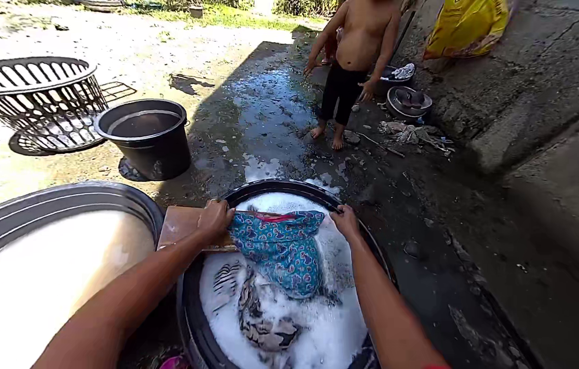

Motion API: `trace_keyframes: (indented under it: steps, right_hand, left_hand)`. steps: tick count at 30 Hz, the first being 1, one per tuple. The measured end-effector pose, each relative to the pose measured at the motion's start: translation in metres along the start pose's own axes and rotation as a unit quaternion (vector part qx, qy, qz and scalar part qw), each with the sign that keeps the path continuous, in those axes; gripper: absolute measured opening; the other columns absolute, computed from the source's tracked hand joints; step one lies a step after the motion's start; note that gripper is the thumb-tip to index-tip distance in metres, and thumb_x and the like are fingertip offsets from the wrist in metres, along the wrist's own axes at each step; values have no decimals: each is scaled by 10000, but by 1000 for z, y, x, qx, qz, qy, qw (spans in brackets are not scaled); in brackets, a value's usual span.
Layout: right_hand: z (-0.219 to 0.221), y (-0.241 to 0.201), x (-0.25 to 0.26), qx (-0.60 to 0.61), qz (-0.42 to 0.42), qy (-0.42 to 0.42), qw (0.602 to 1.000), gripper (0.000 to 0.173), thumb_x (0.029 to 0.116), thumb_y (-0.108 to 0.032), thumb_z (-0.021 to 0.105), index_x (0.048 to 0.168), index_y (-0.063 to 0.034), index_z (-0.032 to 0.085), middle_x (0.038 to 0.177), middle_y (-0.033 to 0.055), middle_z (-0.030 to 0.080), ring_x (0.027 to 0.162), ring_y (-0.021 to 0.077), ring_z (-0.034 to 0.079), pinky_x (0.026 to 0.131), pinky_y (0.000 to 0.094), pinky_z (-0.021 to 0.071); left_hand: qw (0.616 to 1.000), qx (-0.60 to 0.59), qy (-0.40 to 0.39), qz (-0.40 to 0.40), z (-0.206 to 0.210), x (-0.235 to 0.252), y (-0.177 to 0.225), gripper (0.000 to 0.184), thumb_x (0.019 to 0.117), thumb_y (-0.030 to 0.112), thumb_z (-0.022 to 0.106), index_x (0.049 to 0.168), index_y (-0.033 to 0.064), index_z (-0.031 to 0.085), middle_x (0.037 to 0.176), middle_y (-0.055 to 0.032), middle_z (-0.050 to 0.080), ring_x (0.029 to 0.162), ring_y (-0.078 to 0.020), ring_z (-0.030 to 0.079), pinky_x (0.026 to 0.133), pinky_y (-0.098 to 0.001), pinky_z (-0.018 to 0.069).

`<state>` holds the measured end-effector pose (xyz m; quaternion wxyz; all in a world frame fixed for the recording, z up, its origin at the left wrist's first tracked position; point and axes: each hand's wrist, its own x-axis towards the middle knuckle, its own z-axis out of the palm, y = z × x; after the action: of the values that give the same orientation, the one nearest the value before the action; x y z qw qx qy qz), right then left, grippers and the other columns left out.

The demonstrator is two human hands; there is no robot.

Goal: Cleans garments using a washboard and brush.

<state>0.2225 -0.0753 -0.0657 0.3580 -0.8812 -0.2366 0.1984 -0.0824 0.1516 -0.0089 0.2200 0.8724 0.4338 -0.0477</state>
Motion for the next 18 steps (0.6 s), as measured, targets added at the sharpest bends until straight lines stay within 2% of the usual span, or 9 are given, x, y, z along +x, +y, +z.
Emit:
trace_keyframes:
  steps: [2,4,5,8,11,14,16,17,18]
  right_hand:
    - [22,18,3,-89,14,-1,996,645,976,-250,694,1492,50,451,1450,363,486,1340,511,495,1109,623,392]
    - [41,32,3,-125,38,-6,991,773,968,-299,716,1563,26,344,1478,366,453,1349,517,484,1107,615,396]
    - [50,37,1,-130,42,-1,991,805,961,-287,729,1570,40,316,1463,377,467,1338,524,496,1108,612,400]
    - [73,40,-10,-168,77,-3,983,811,960,-223,711,1575,64,267,1356,371,567,1265,509,571,1064,617,437]
    - [81,24,-16,-162,78,-12,984,703,923,-145,725,1488,113,396,1363,355,567,1300,476,551,1099,591,415]
    - [81,-10,-31,-194,1,-13,981,493,957,-227,708,1337,73,613,1354,321,594,1306,468,544,1093,609,397]
    - [89,-21,-41,-260,-101,3,960,354,955,-275,667,1189,-22,748,1391,303,562,1343,480,471,1065,658,344]
    - [95,-19,-41,-271,-145,12,952,319,943,-285,666,1145,-66,778,1459,320,496,1408,504,392,1088,692,289]
    - [98,-13,-40,-259,-163,2,952,307,937,-281,674,1159,-97,780,1567,342,356,1489,536,245,1137,729,199]
  left_hand:
    - [996,62,-33,53,14,15,-17,686,1048,503,520,1517,12,415,1622,-246,340,1520,-424,307,1195,-689,209]
    - [989,101,-68,88,17,19,-22,830,1019,594,517,1609,58,286,1587,-258,392,1488,-442,345,1196,-676,204]
    - [987,108,-79,89,18,19,-23,820,1025,597,501,1618,75,280,1566,-264,414,1475,-445,361,1192,-664,219]
    - [989,107,-85,60,19,4,-25,671,1069,518,448,1595,111,362,1532,-269,445,1447,-431,399,1174,-638,254]
    - [990,112,-80,28,20,-21,-30,579,1089,467,417,1530,96,469,1493,-264,486,1417,-420,430,1144,-619,290]
    - [990,109,-88,10,15,-49,-32,521,1114,390,378,1498,57,492,1457,-276,515,1394,-439,451,1123,-601,323]
    - [991,108,-81,17,14,-62,-33,486,1126,344,356,1491,59,503,1443,-276,529,1373,-449,472,1100,-594,360]
    - [991,104,-73,29,15,-66,-35,467,1129,316,354,1489,66,515,1439,-276,533,1361,-454,480,1088,-593,371]
    - [992,101,-64,46,17,-69,-37,445,1129,287,362,1473,63,535,1443,-273,532,1361,-456,481,1087,-590,375]
